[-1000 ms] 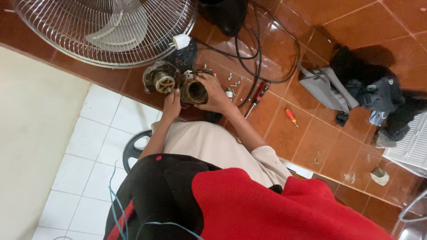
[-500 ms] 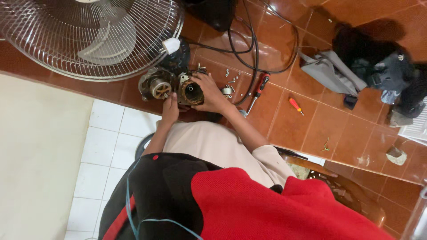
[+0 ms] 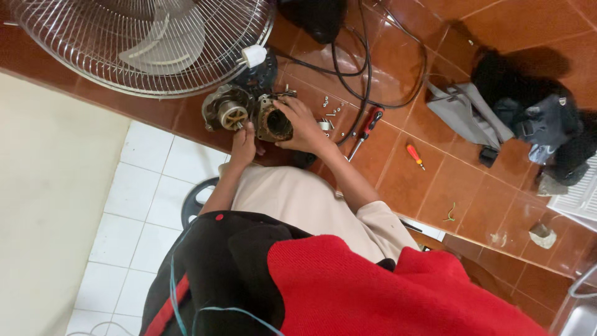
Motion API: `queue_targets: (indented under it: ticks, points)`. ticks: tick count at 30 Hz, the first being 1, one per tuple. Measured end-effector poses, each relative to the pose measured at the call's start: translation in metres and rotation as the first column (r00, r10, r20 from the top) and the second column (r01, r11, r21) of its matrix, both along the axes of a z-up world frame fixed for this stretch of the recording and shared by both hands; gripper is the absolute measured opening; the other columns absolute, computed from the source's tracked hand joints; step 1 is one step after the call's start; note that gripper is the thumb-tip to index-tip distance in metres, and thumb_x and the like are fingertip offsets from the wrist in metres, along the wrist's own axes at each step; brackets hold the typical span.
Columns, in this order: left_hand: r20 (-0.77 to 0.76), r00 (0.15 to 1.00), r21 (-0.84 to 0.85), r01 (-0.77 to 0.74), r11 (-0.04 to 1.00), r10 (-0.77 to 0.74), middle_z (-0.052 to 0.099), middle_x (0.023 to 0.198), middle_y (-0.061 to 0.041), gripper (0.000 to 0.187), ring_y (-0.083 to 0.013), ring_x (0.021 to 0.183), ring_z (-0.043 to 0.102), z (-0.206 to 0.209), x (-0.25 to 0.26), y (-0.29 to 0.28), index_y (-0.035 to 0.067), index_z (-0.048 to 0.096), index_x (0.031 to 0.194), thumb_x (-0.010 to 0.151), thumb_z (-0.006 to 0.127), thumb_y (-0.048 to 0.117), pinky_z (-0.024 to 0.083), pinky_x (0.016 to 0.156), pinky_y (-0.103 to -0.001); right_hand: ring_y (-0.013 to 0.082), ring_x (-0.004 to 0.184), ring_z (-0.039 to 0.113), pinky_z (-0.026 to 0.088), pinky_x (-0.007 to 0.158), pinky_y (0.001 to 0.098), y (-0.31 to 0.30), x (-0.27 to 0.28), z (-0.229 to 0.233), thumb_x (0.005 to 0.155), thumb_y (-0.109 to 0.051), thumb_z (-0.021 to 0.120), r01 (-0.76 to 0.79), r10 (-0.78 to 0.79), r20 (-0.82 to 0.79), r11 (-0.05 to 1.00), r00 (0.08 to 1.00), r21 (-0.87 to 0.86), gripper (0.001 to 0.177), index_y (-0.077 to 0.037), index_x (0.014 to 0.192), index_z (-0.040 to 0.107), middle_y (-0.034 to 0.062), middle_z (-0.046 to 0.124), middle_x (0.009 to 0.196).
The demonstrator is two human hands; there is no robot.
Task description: The person disassembles a fan motor using a screwdriver, removes screws, separates the motor housing, and inspects the internal components. The person then reassembles the motor housing and secures it with screws.
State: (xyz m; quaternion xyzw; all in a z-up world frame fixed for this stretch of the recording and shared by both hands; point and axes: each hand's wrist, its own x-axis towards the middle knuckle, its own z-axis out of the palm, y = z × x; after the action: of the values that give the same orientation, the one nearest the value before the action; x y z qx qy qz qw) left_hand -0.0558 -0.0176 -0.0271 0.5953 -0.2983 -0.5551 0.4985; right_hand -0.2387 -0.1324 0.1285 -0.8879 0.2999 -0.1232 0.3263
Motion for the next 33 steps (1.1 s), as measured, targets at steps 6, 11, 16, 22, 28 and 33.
queue_targets:
  ticks: [6, 11, 16, 22, 28, 33]
  points:
    - [-0.215, 0.976, -0.026, 0.029, 0.999, -0.033, 0.072, 0.082, -0.014, 0.061, -0.0223, 0.063, 0.072, -0.022, 0.008, 0.003, -0.006, 0.062, 0.113, 0.111, 0.034, 0.049, 0.061, 0.057, -0.033, 0.0432, 0.147, 0.037, 0.032, 0.124, 0.0488, -0.001, 0.005, -0.002, 0.064, -0.026, 0.095, 0.01, -0.019, 0.103, 0.996, 0.994, 0.093, 0.106, -0.008, 0.154, 0.041, 0.0224, 0.042, 0.156]
    - [-0.362, 0.927, -0.079, 0.081, 0.994, -0.104, 0.073, 0.1, -0.014, 0.061, -0.0233, 0.078, 0.075, -0.02, 0.013, 0.007, -0.005, 0.06, 0.124, 0.111, 0.031, 0.047, 0.064, 0.074, -0.035, 0.0421, 0.149, 0.036, 0.032, 0.126, 0.0475, -0.003, 0.001, -0.007, 0.065, -0.026, 0.096, 0.009, -0.026, 0.117, 0.99, 0.993, 0.142, 0.105, -0.007, 0.153, 0.042, 0.0214, 0.042, 0.157]
    - [-0.307, 0.942, -0.069, 0.117, 0.991, -0.133, 0.072, 0.102, -0.016, 0.05, -0.0263, 0.08, 0.074, -0.015, 0.011, 0.006, 0.003, 0.043, 0.142, 0.108, 0.036, 0.039, 0.063, 0.075, -0.038, 0.0421, 0.15, 0.035, 0.031, 0.126, 0.0467, -0.001, 0.0, -0.006, 0.066, -0.026, 0.096, 0.051, -0.081, 0.141, 0.977, 0.987, 0.207, 0.107, -0.006, 0.155, 0.039, 0.0235, 0.039, 0.158]
    - [-0.355, 0.915, -0.159, 0.141, 0.977, -0.19, 0.073, 0.106, -0.015, 0.05, -0.0266, 0.087, 0.075, -0.031, 0.015, 0.005, -0.003, 0.056, 0.13, 0.113, 0.031, 0.037, 0.065, 0.081, -0.038, 0.0453, 0.149, 0.032, 0.029, 0.125, 0.0514, 0.009, 0.012, -0.007, 0.066, -0.027, 0.097, 0.094, -0.105, 0.067, 0.984, 0.992, 0.148, 0.11, -0.007, 0.156, 0.036, 0.0253, 0.037, 0.158]
    - [-0.451, 0.874, -0.152, 0.124, 0.981, -0.18, 0.072, 0.11, -0.016, 0.052, -0.0273, 0.092, 0.075, -0.052, 0.018, 0.006, -0.002, 0.06, 0.124, 0.113, 0.03, 0.039, 0.066, 0.084, -0.043, 0.0448, 0.15, 0.032, 0.019, 0.126, 0.0622, 0.013, 0.01, -0.014, 0.07, -0.031, 0.097, 0.048, -0.049, 0.036, 0.999, 0.998, 0.015, 0.112, -0.008, 0.158, 0.031, 0.0241, 0.035, 0.159]
    - [-0.374, 0.92, -0.137, 0.068, 0.988, -0.115, 0.067, 0.11, -0.014, 0.05, -0.0206, 0.088, 0.069, -0.027, 0.011, 0.001, -0.002, 0.055, 0.13, 0.108, 0.047, 0.042, 0.068, 0.073, -0.04, 0.0434, 0.151, 0.032, 0.016, 0.128, 0.0618, 0.019, 0.005, -0.02, 0.071, -0.035, 0.097, 0.024, -0.023, 0.024, 0.998, 0.999, -0.05, 0.115, -0.007, 0.159, 0.029, 0.0233, 0.035, 0.159]
